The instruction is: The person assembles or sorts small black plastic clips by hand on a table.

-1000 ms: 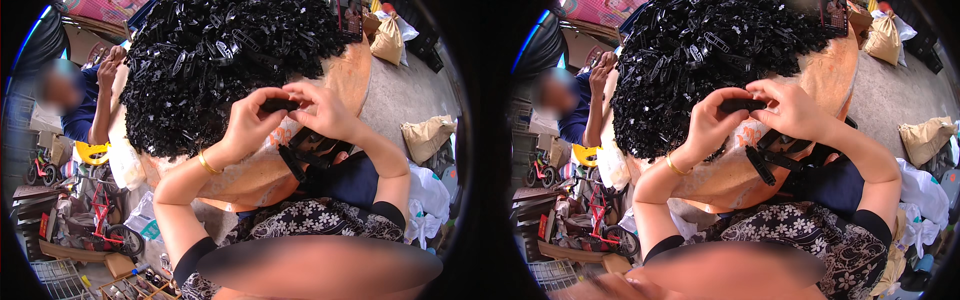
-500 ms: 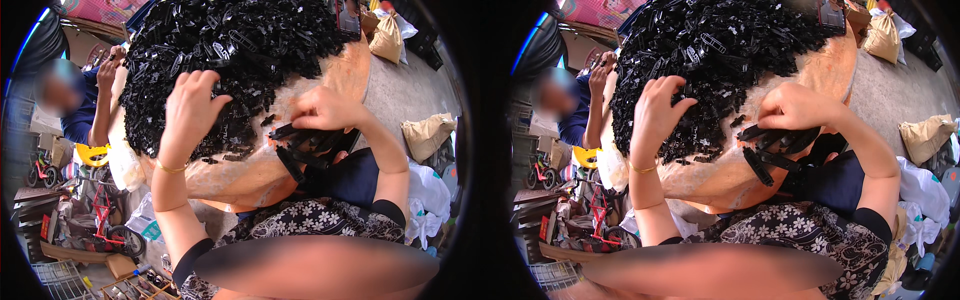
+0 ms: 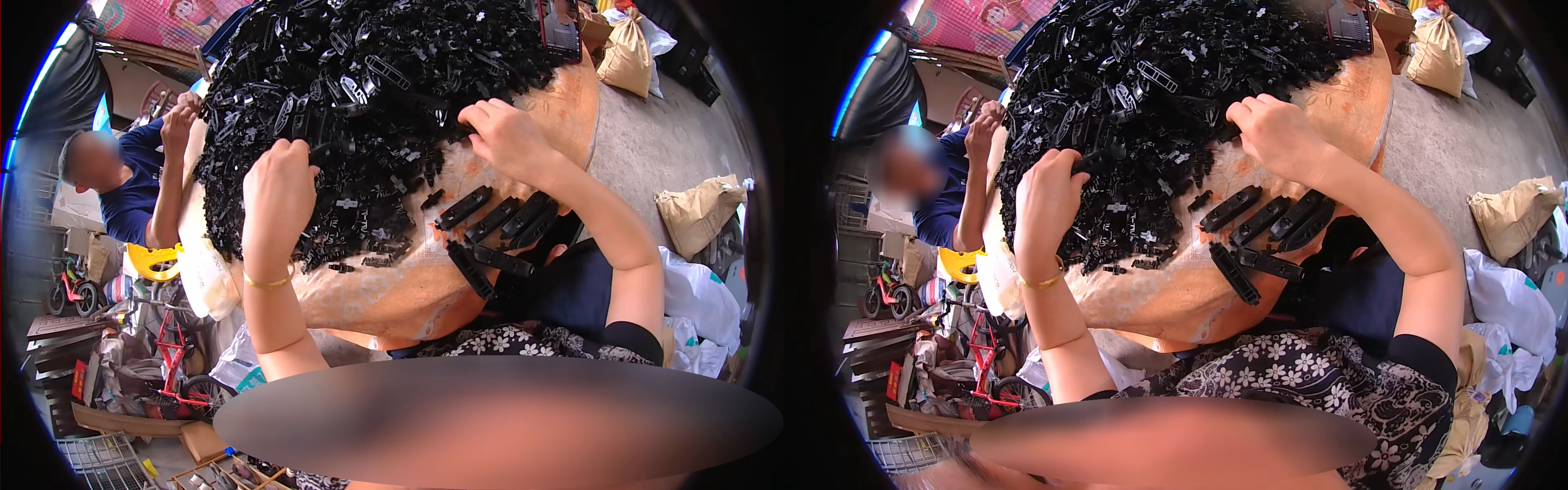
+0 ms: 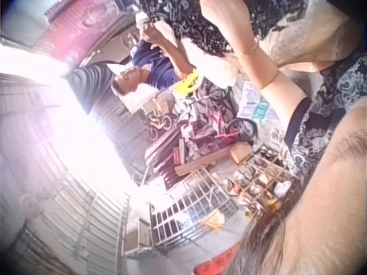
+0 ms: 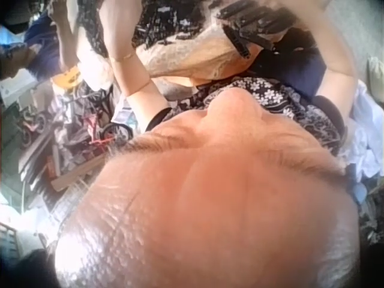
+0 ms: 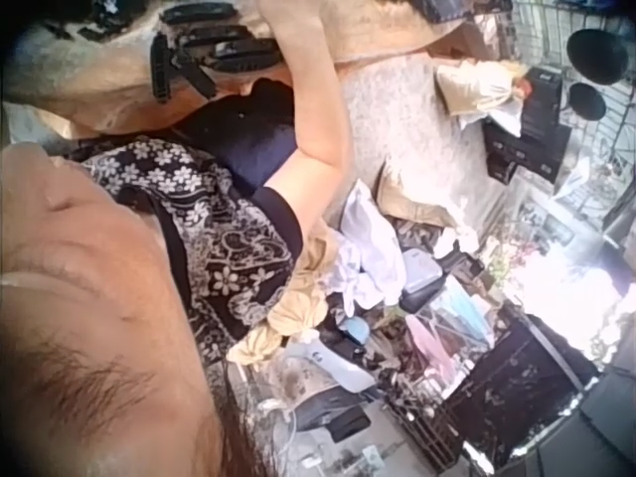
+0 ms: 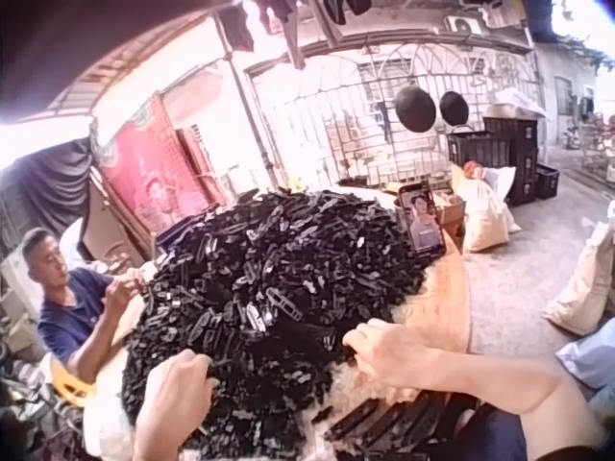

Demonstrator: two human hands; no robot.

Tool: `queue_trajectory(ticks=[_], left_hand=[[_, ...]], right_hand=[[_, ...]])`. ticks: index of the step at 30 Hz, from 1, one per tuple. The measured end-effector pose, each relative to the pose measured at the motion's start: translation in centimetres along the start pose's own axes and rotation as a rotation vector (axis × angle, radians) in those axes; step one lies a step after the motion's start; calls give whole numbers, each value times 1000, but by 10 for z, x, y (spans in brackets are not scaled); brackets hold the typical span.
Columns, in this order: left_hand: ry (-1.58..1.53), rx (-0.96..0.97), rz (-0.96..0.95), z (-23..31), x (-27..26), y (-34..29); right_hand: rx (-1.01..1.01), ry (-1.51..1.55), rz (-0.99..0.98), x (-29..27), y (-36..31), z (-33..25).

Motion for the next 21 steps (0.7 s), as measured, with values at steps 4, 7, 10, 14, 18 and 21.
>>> queue_trajectory(ticks=[4,7,10,14,18,21], left_hand=[[-291,-68,188,20,-21,8],[-733,-144,221,34,-11,13],[-1134,-360,57,41,36,3],[-1411,-545,-150,67,70,-10],[-1583,-728,-203,84,76,-20],[-1707,-859,-252,83,82,-25]], right_hand=[[12,-23,91,-14,1,2],[38,14,72,-22,1,6],[279,253,-9,-33,7,2],[530,650,65,-35,-2,-8],[326,604,95,-37,-2,-34],[293,588,148,-43,-2,-37]])
Point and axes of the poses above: each hand's wrist, its own y-axis towards the middle knuckle, its own x-axis out of the palm, z = x × y, the point moved 8 cm from there along y, towards the middle knuckle, and after that the axes turned 15 degrees about z, right-handed, at the moved point
